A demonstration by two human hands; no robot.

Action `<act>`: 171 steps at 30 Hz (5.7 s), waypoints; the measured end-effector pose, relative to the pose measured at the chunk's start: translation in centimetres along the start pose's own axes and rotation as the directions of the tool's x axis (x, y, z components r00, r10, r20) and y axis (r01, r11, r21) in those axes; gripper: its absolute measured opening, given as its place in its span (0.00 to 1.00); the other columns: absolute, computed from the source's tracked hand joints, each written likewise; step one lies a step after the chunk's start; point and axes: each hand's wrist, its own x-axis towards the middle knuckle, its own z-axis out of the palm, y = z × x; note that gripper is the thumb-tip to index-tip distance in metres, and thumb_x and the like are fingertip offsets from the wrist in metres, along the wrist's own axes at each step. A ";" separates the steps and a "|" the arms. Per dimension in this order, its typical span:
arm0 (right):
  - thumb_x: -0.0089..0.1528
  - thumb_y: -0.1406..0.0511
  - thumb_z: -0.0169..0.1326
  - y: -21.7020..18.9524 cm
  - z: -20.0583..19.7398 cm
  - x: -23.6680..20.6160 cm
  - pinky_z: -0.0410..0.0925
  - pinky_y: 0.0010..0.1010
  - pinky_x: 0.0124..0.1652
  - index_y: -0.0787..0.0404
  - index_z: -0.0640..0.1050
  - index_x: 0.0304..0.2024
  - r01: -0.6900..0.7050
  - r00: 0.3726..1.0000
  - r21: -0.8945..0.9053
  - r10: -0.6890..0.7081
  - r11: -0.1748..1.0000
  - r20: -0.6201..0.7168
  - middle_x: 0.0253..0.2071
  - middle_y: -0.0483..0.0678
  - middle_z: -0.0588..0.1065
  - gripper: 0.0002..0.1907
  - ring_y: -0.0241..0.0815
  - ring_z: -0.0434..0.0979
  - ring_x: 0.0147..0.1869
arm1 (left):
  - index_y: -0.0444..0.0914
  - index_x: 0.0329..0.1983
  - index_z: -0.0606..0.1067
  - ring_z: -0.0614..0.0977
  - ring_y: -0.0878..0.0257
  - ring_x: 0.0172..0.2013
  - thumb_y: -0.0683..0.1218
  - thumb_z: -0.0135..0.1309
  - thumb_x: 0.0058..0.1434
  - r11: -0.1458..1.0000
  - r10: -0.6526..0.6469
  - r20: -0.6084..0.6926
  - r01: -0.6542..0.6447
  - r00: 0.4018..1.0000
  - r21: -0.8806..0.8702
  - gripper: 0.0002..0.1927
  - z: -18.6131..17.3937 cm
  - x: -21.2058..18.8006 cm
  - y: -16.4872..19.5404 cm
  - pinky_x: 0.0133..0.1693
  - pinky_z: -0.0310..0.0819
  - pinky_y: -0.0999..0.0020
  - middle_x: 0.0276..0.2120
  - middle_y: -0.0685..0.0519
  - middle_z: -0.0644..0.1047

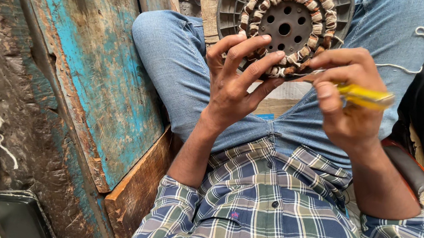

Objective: The person sits cross-legged and uses a yellow-handled screwdriver to pull and adjust white string through the copper windings of a motor stator resting on their lap. They repeatedly thread the string through the slots and tighten it to secure the windings.

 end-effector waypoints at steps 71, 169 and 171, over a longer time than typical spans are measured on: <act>0.70 0.66 0.59 -0.4 0.0 3.7 0.62 0.35 0.34 0.60 0.73 0.37 0.365 0.926 -0.680 -0.172 0.636 0.336 0.30 0.45 0.69 0.08 0.42 0.71 0.32 | 0.48 0.55 0.79 0.69 0.64 0.51 0.48 0.73 0.56 0.994 -0.050 -0.264 0.074 0.963 0.080 0.24 3.0 -0.8 1.8 0.56 0.59 0.65 0.54 0.62 0.74; 0.64 0.73 0.57 0.2 -3.1 6.1 0.76 0.29 0.42 0.69 0.77 0.51 -0.242 0.859 0.120 0.155 0.963 0.489 0.39 0.50 0.78 0.12 0.38 0.83 0.42 | 0.49 0.55 0.78 0.70 0.66 0.51 0.52 0.74 0.57 0.995 -0.025 -0.298 0.052 0.954 0.081 0.25 3.8 -0.6 1.4 0.55 0.58 0.65 0.53 0.62 0.74; 0.68 0.73 0.55 0.5 -3.0 6.0 0.79 0.27 0.45 0.68 0.76 0.51 -0.326 0.874 0.397 0.114 0.858 0.472 0.39 0.49 0.78 0.10 0.37 0.83 0.43 | 0.49 0.55 0.77 0.69 0.64 0.52 0.52 0.73 0.59 0.996 -0.042 -0.291 0.062 0.956 0.059 0.23 3.1 -0.2 1.8 0.56 0.59 0.65 0.54 0.62 0.74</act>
